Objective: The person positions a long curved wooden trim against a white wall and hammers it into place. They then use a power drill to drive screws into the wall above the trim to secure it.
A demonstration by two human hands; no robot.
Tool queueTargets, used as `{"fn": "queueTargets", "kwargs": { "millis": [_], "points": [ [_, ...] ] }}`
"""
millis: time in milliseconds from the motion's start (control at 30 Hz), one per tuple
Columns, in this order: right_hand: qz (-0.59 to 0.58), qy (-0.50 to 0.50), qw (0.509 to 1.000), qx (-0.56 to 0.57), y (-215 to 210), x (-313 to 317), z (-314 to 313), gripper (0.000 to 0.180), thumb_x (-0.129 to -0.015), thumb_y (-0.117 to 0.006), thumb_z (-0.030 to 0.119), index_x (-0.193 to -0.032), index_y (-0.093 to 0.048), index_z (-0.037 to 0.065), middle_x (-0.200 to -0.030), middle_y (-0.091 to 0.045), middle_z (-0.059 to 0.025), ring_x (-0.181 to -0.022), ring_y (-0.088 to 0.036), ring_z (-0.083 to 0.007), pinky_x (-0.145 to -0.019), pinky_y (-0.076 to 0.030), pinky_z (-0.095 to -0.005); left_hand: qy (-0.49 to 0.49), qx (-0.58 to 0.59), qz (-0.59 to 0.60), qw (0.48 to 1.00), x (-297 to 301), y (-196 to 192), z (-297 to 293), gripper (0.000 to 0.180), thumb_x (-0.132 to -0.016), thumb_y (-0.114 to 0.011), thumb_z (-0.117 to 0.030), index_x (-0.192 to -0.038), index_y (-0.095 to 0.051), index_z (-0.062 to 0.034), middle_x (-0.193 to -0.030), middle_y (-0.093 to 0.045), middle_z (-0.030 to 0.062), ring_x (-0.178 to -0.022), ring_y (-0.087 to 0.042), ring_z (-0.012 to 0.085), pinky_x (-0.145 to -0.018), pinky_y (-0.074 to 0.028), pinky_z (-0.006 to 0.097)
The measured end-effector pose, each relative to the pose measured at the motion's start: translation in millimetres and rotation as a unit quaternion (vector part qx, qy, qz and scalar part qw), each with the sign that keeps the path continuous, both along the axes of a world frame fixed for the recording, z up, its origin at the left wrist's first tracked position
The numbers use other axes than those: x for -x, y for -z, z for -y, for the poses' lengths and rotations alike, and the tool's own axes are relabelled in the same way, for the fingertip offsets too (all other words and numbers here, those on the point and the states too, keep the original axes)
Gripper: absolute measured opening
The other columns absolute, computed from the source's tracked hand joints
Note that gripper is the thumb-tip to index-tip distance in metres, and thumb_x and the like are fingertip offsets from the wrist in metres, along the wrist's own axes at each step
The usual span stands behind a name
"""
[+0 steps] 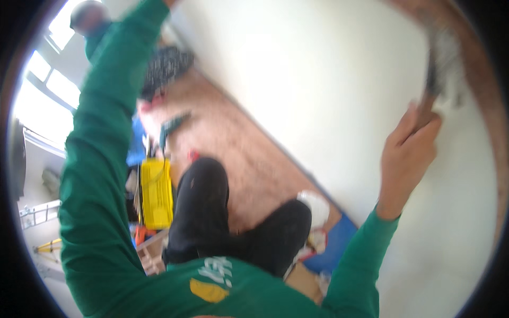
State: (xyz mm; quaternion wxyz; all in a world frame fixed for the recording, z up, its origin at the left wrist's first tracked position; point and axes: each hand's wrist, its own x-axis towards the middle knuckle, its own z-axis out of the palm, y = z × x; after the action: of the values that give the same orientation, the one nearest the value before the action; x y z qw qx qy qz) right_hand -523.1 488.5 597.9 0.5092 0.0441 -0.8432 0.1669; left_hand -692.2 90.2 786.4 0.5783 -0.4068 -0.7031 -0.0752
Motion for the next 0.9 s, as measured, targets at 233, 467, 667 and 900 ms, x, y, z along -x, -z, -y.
{"fn": "queueTargets", "kwargs": {
  "millis": [233, 467, 667, 900],
  "points": [
    [0.069, -0.019, 0.996, 0.061, -5, -5, 11, 0.027, -0.114, -0.060, 0.021, -0.125, -0.056, -0.003, -0.087, -0.069, -0.0283, -0.077, -0.070, -0.0500, -0.064, -0.054, -0.0521, -0.020, -0.030, 0.069, 0.997, -24, 2, 0, 0.043, -0.094, -0.084, -0.015, -0.135, -0.069, -0.0099, -0.121, -0.069, 0.0098, -0.118, -0.063, 0.0325, -0.103, -0.050, 0.049],
    [0.029, 0.019, 0.998, 0.051, 26, 7, -4, 0.027, -0.113, -0.059, 0.017, -0.126, -0.060, -0.007, -0.084, -0.068, -0.0282, -0.073, -0.071, -0.0478, -0.061, -0.054, -0.0495, -0.059, 0.043, 0.042, 0.996, 11, 2, 86, 0.058, -0.092, -0.085, -0.028, -0.145, -0.065, -0.0142, -0.134, -0.070, 0.0096, -0.129, -0.063, 0.0349, -0.109, -0.049, 0.048],
    [0.029, 0.120, 0.992, -0.038, 36, 9, -9, 0.027, -0.113, -0.060, 0.018, -0.122, -0.060, -0.008, -0.083, -0.066, -0.0277, -0.073, -0.068, -0.0490, -0.060, -0.052, -0.0507, -0.080, 0.046, -0.016, 0.996, 69, -12, 160, 0.039, -0.079, -0.082, -0.005, -0.118, -0.078, -0.0094, -0.118, -0.075, 0.0078, -0.112, -0.071, 0.0318, -0.097, -0.057, 0.042],
    [-0.003, 0.107, 0.992, 0.072, 40, 1, 90, 0.035, -0.116, -0.056, 0.024, -0.133, -0.055, -0.007, -0.101, -0.072, -0.0289, -0.086, -0.069, -0.0511, -0.073, -0.054, -0.0498, -0.055, -0.022, 0.000, 0.998, 88, -1, 166, 0.036, -0.080, -0.074, 0.001, -0.112, -0.082, -0.0133, -0.111, -0.075, 0.0032, -0.104, -0.075, 0.0281, -0.088, -0.061, 0.040]
  ]
}}
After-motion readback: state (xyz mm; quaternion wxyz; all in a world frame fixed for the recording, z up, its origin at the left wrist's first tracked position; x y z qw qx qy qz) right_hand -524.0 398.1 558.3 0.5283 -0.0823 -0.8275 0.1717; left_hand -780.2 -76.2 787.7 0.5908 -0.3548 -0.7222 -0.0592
